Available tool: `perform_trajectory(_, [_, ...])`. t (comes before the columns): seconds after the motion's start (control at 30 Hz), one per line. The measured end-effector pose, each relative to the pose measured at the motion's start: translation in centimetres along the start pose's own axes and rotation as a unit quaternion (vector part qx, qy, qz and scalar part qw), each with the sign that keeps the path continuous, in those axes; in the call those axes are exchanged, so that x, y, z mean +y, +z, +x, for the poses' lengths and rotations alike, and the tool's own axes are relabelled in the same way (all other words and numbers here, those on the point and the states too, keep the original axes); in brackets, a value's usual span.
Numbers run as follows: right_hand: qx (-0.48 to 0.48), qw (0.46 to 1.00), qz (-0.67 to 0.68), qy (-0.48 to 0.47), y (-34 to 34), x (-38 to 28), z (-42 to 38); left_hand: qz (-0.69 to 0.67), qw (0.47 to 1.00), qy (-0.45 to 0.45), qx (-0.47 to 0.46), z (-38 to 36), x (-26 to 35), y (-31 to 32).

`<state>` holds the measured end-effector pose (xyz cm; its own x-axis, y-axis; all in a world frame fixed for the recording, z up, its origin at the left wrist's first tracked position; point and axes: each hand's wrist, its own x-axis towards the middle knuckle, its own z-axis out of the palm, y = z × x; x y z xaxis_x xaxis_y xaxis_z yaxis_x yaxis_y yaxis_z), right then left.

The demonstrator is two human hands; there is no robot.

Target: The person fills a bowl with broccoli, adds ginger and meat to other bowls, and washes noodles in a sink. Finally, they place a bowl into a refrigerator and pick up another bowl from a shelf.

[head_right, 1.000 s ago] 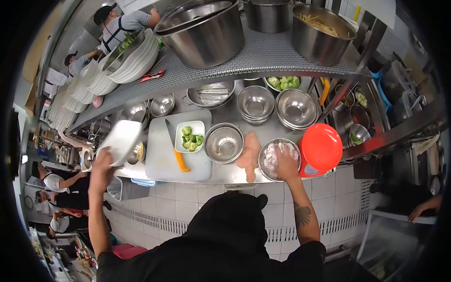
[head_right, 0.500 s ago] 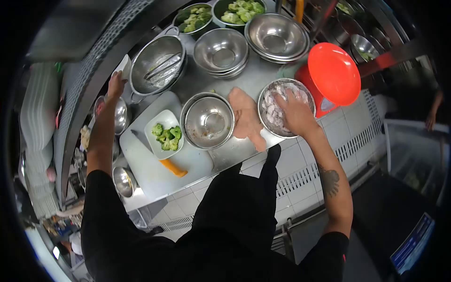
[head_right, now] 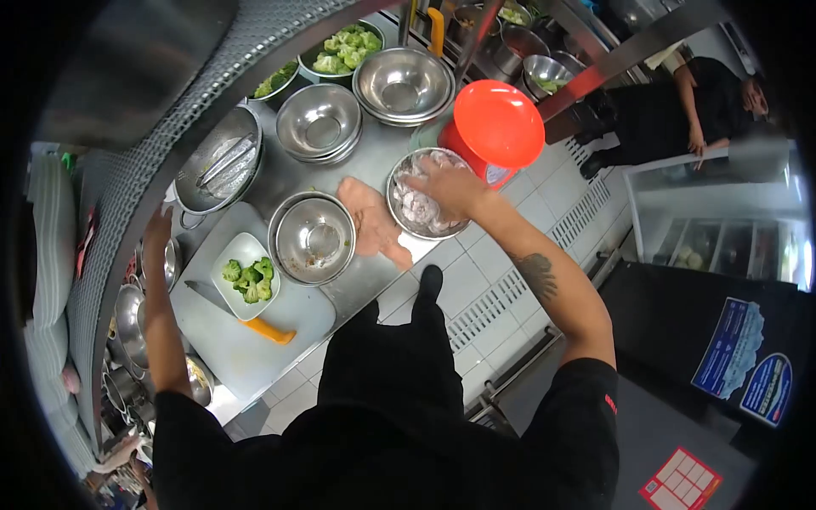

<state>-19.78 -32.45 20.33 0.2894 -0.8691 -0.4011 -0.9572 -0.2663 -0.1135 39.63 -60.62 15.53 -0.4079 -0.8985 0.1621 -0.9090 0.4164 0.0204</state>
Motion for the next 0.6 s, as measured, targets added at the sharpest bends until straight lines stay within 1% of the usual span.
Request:
perform_trajectory(0.03, [-0.025,1.0,-0.011,0.011,1.1,-0.1,0.6,-0.01,0.998,-0.028,0.063,-3.0,4.1,-3.6])
perform_trajectory(0.07, [-0.027,1.0,-0.015,0.007,1.8,-0.3,0.9,-0.043,0.992,-0.065,0.1,-6.3,9.2,-7.1])
perform_trajectory(0.1, [-0.037,0.999,-0.01,0.009,2.3,-0.5,1.2,-0.159,0.973,-0.114,0.122,-9.8,12.3,-7.9])
perform_trajectory(0.13, [-0.048,0.999,-0.007,0.009,2.2,-0.4,1.6,-0.266,0.945,-0.159,0.103,-13.3,18.3,-9.7])
perform_trajectory(0.17, [-0.063,0.998,0.011,0.004,1.2,-0.7,1.6,-0.373,0.907,-0.185,0.067,-16.0,24.0,-9.9])
perform_trajectory(0.2, [-0.073,0.997,0.002,-0.009,1.7,-0.8,1.7,-0.635,0.753,-0.173,0.008,-19.3,28.2,-5.8])
perform_trajectory(0.23, [-0.048,0.999,0.013,-0.004,2.5,-0.5,2.3,-0.719,0.66,-0.19,-0.112,-20.2,33.5,-5.3])
perform_trajectory(0.27, [-0.023,0.999,0.024,-0.002,3.1,-0.3,2.7,-0.726,0.626,-0.195,-0.209,-20.7,38.5,-4.2])
perform_trajectory(0.3, [0.023,1.0,-0.014,0.003,3.6,-0.8,2.5,-0.758,0.545,-0.246,-0.26,-20.2,43.1,-2.8])
perform_trajectory(0.33, [0.019,0.999,-0.032,-0.018,4.1,-0.8,2.2,-0.764,0.506,-0.277,-0.289,-19.6,47.1,-1.4])
perform_trajectory(0.4, [0.049,0.997,0.022,-0.061,4.0,0.1,2.6,-0.785,0.452,-0.347,-0.241,-17.4,52.8,0.2])
perform_trajectory(0.43, [0.077,0.994,0.0,-0.077,4.1,0.4,2.8,-0.796,0.449,-0.348,-0.21,-16.7,54.7,1.8])
perform_trajectory(0.47, [0.084,0.991,-0.02,-0.099,3.1,0.4,2.9,-0.802,0.453,-0.361,-0.146,-15.8,56.5,3.7])
perform_trajectory(0.5, [0.084,0.994,0.003,-0.073,2.7,0.2,2.4,-0.803,0.453,-0.377,-0.088,-15.5,58.0,4.4])
perform_trajectory(0.53, [0.082,0.995,0.029,-0.046,2.3,0.2,2.1,-0.807,0.447,-0.38,-0.069,-15.2,58.8,4.2])
perform_trajectory(0.57, [0.084,0.994,0.02,-0.064,2.0,0.3,2.0,-0.805,0.448,-0.388,-0.024,-14.8,58.9,4.0])
perform_trajectory(0.6, [0.105,0.993,0.051,-0.036,1.9,0.3,1.7,-0.799,0.449,-0.399,0.016,-15.0,58.9,3.7])
